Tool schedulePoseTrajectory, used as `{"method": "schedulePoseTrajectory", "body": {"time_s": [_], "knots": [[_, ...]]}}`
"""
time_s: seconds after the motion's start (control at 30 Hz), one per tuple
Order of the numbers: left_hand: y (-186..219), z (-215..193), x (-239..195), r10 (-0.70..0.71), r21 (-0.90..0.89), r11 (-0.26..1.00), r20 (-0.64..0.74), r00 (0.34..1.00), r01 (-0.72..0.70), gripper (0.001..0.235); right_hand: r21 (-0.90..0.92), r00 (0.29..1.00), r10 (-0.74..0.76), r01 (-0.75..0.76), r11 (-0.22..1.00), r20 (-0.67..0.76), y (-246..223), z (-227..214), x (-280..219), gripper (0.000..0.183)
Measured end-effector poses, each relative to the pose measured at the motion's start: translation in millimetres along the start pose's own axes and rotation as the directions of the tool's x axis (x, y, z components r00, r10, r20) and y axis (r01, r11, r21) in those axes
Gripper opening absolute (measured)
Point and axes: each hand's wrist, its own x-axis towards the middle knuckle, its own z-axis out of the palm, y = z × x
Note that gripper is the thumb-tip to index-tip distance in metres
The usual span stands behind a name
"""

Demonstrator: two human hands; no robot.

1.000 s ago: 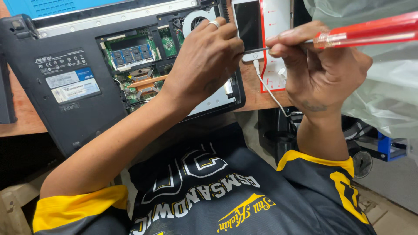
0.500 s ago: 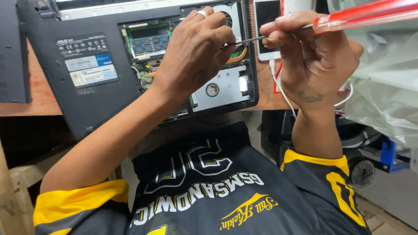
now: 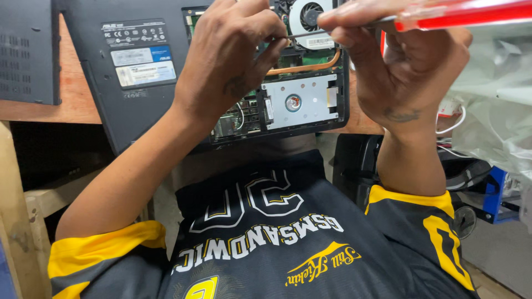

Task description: The person reassembles a laptop by aligning and securing the bottom cover with a screwdriver. They place the cover onto the chassis, then tighten multiple screws around the perimeter to fasten it.

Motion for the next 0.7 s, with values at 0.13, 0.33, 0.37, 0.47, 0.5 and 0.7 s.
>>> {"method": "schedulePoseTrajectory", "body": {"time_s": [0.13,0.33,0.37,0.47,0.5,0.7], "knots": [[-8,-11,-13,-0.013,0.019,1.000,-0.045,0.999,0.014,0.009,-0.114,0.998,-0.026,0.032,0.993,0.052,-4,15,18,0.002],[-24,-30,-27,-0.027,-0.009,1.000,-0.125,0.992,0.026,0.005,-0.048,0.992,-0.090,0.095,0.994,0.085,5,38,34,0.005],[-26,-32,-28,-0.045,0.005,0.999,-0.115,0.992,0.046,0.005,-0.014,0.994,-0.081,0.082,0.997,0.080,6,41,36,0.006],[-29,-38,-28,-0.080,0.025,0.996,-0.107,0.991,0.083,0.005,0.061,0.995,-0.075,0.071,0.996,0.068,7,47,39,0.008],[-28,-38,-29,-0.079,0.015,0.997,-0.115,0.990,0.081,0.005,0.059,0.994,-0.081,0.077,0.995,0.068,6,47,39,0.008],[-20,-33,-26,-0.015,0.038,0.999,-0.141,0.990,0.021,0.009,-0.175,0.981,-0.154,0.172,0.969,0.114,1,36,41,0.006]]}}
